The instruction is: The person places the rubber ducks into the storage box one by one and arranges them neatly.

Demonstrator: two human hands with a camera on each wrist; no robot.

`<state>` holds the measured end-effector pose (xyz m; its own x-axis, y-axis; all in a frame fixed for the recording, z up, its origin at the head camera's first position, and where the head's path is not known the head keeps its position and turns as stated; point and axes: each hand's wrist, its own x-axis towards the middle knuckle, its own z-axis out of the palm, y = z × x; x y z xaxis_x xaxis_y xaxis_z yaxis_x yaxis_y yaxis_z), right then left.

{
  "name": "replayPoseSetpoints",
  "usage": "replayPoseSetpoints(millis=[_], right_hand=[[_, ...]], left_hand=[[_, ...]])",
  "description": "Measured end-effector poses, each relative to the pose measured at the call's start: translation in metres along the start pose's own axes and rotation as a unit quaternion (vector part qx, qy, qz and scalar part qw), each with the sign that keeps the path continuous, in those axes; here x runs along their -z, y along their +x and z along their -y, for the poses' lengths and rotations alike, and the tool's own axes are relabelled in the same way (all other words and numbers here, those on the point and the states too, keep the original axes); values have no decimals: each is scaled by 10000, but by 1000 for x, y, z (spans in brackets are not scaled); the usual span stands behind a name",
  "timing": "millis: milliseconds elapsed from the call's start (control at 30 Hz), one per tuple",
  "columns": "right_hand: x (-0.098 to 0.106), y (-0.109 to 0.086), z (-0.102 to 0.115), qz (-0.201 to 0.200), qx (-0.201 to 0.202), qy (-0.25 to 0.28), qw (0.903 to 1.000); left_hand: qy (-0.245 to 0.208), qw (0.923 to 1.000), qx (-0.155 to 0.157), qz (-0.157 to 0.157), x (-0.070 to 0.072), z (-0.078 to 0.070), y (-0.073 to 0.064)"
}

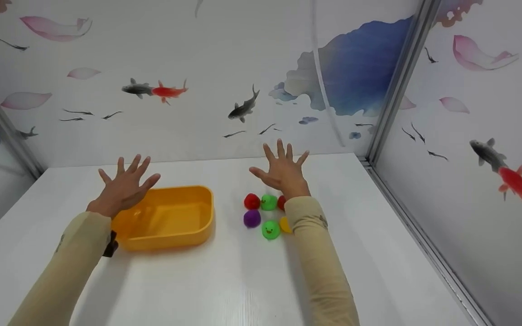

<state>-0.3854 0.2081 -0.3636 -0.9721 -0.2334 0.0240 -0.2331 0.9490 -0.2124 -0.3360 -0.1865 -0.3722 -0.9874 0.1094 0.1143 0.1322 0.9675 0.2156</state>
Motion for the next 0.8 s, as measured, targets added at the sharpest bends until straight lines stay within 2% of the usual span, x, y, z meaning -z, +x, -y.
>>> replayPoseSetpoints(millis=[100,267,400,533,567,633,733,800], right_hand=[[-2,-4,1,-79,128,226,9996],[-1,-14,0,-315,303,569,9974],[-2,-25,-2,-391,232,1066,9933],[-5,-35,-4,-452,42,1722,9840],[-6,-37,-4,-487,-4,1898,9806],[-6,-43,-6,-609,-87,2230,9729],[-6,-51,-10,-844,-164,2641,9607],[-6,-57,-14,-990,-195,2831,9538]], left_hand=[[-154,9998,-80,16,1,3,-7],[-354,9990,-234,-156,5,6,-20],[-537,9981,-250,-154,7,9,-32],[-1082,9938,-139,-200,8,13,-44],[-1321,9909,-74,-241,8,13,-46],[-1957,9799,45,-370,8,14,-53],[-2978,9525,307,-553,6,15,-64],[-3484,9338,492,-650,5,17,-72]])
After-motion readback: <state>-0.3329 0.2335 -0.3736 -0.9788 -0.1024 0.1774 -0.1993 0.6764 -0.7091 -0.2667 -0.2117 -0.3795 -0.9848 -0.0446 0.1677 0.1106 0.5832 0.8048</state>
